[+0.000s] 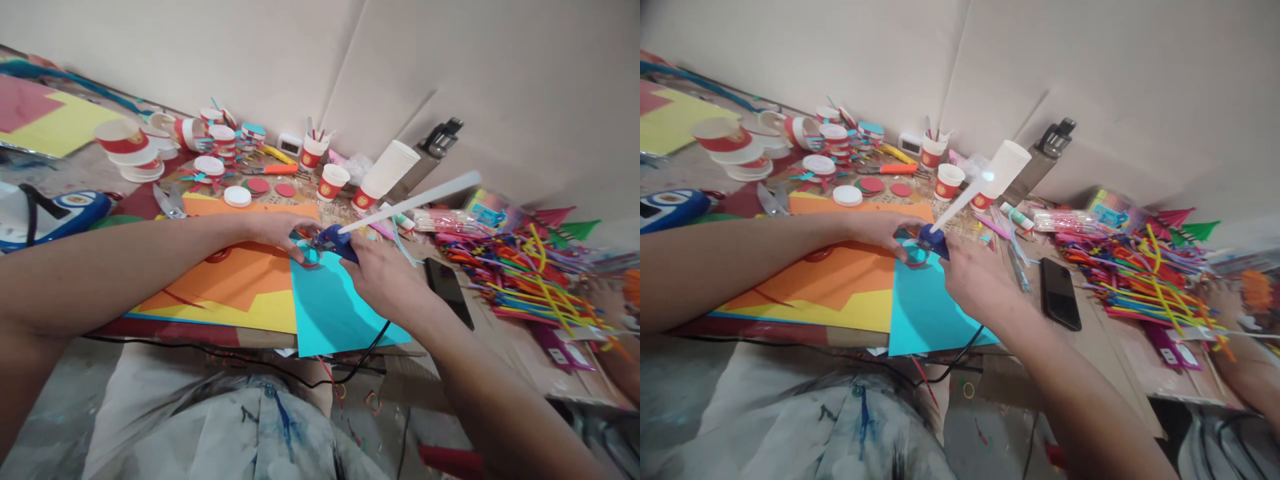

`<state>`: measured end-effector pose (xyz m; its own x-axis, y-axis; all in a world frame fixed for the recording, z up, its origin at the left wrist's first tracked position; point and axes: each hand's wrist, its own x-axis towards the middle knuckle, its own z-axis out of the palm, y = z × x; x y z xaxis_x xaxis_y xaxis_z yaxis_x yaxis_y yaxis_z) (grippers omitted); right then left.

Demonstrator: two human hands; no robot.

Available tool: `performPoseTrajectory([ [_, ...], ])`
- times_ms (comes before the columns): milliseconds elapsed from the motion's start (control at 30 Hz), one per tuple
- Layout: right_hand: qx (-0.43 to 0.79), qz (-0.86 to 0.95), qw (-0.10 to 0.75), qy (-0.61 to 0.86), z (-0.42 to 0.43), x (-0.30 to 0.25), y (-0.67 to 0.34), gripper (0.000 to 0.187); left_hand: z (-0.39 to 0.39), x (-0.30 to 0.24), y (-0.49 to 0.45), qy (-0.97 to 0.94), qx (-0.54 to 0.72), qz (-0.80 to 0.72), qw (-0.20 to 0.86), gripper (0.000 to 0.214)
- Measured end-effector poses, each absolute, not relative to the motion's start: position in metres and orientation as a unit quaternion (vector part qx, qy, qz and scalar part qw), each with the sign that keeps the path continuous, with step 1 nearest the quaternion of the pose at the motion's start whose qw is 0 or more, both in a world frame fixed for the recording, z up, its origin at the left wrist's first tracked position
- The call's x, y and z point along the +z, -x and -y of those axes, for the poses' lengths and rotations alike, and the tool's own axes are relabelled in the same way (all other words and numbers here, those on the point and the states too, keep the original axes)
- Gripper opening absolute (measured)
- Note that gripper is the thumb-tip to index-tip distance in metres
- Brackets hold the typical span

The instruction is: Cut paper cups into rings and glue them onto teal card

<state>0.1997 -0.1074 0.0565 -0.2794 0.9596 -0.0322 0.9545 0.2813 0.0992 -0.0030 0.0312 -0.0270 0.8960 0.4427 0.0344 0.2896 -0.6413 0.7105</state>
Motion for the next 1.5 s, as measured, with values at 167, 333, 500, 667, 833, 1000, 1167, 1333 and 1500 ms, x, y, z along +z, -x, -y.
performPoseTrajectory([
  [167, -0.001, -0.781, 0.027, -0.624, 0.107, 0.051, -0.197, 0.027, -0.031, -0.028, 0.003, -0.904, 0.103, -0.205, 0.362, 0.077],
  [333, -0.021, -0.805, -0.006, -0.593, 0.103, 0.046, -0.198, 0.030, -0.031, -0.027, 0.002, -0.902, 0.102, -0.209, 0.365, 0.077],
  [500, -0.025, -0.804, -0.006, -0.594, 0.102, 0.043, -0.202, 0.030, -0.029, -0.022, 0.003, -0.904, 0.088, -0.232, 0.349, 0.081],
  [667, -0.013, -0.795, 0.005, -0.606, 0.105, 0.043, -0.206, 0.031, -0.029, -0.023, 0.003, -0.902, 0.088, -0.222, 0.361, 0.081],
  [833, -0.016, -0.802, 0.001, -0.597, 0.106, 0.042, -0.206, 0.031, -0.029, -0.023, 0.003, -0.901, 0.085, -0.228, 0.358, 0.080],
  [1000, -0.022, -0.815, -0.024, -0.578, 0.102, 0.039, -0.203, 0.031, -0.029, -0.024, 0.004, -0.901, 0.089, -0.232, 0.356, 0.078],
  [1167, -0.022, -0.798, -0.013, -0.602, 0.103, 0.040, -0.204, 0.029, -0.030, -0.025, 0.003, -0.902, 0.093, -0.222, 0.357, 0.082],
  [1333, -0.020, -0.777, 0.014, -0.629, 0.111, 0.048, -0.206, 0.027, -0.031, -0.026, 0.004, -0.897, 0.092, -0.212, 0.377, 0.083],
  [1500, 0.003, -0.783, 0.020, -0.622, 0.117, 0.050, -0.208, 0.025, -0.031, -0.025, 0.004, -0.896, 0.089, -0.201, 0.387, 0.081],
])
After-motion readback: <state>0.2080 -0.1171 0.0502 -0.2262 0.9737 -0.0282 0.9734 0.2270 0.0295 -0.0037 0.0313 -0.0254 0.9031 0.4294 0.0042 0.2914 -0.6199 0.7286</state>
